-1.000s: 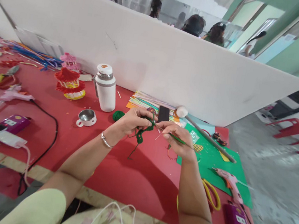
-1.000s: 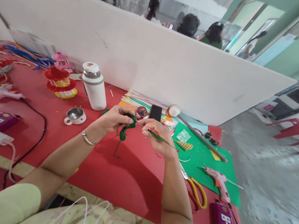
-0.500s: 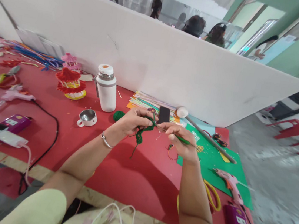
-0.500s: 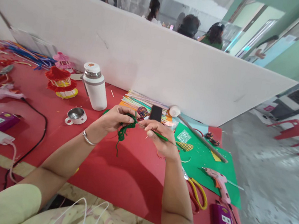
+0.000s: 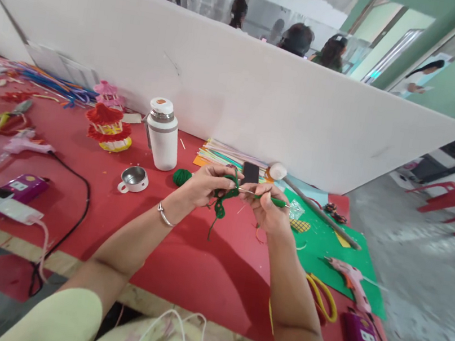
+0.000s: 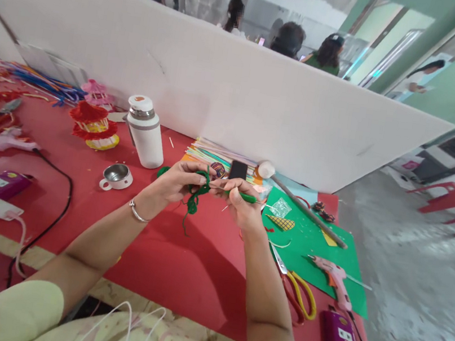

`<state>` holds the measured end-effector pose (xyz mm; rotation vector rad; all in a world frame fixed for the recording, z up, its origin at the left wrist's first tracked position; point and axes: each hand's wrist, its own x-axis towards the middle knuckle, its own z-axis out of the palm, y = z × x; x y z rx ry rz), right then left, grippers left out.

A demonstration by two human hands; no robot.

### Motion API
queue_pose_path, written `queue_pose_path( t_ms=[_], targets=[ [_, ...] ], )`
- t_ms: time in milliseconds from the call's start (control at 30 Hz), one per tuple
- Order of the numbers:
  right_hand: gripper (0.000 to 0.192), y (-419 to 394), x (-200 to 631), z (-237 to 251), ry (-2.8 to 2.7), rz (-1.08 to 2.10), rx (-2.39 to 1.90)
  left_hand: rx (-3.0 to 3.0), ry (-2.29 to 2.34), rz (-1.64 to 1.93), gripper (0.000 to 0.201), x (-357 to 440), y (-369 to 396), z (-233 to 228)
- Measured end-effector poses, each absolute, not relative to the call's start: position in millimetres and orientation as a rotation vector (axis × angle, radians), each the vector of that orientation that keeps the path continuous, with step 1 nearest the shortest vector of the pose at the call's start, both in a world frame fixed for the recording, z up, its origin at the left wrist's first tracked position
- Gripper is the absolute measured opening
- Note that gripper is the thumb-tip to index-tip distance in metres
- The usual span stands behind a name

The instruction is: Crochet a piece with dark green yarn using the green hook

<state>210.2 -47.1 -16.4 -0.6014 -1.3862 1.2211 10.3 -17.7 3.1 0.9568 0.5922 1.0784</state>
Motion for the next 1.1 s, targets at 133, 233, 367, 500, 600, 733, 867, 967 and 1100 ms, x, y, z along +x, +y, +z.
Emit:
queue_pose_path(
  t_ms=[133, 233, 367, 500, 600, 733, 867, 967, 1100],
  targets=[
    [0.030, -43.1, 202.4, -22.2, -1.259, 1.260, -0.619, 0.991, 0.588, 1.147, 0.030, 9.7, -16.1, 0.3],
    [0.029, -43.4, 194.9, -24.7, -1.203, 1.235, -0.613, 0.998, 0.595, 1.175, 0.030, 9.7, -18.3, 1.0],
    [0.024, -44.9, 187.9, -24.1, -1.171, 1.199, -0.594, 0.993, 0.610, 1.181, 0.034, 9.7, -22.1, 4.9],
    [0.026, -44.8, 186.8, -24.5, -1.181, 1.156, -0.612, 0.966, 0.590, 1.207, 0.031, 10.6, -21.1, 5.3],
    [0.026, -44.3, 188.0, -28.0, -1.211, 1.102, -0.622, 0.981, 0.573, 1.206, 0.031, 11.2, -19.2, 2.6],
    [0.023, -44.4, 188.7, -32.2, -1.264, 1.003, -0.588, 0.999, 0.552, 1.201, 0.031, 11.1, -18.1, -1.2],
    [0.019, -47.1, 186.6, -31.0, -1.269, 0.895, -0.608, 1.010, 0.574, 1.204, 0.031, 11.7, -17.9, -2.8],
    [0.016, -50.0, 184.4, -28.2, -1.248, 0.805, -0.696, 1.006, 0.599, 1.228, 0.035, 14.2, -18.6, -3.0],
    [0.011, -51.0, 181.0, -26.3, -1.249, 0.639, -0.825, 1.178, 0.649, 1.402, 0.024, 21.0, -22.1, -5.5]
  ],
)
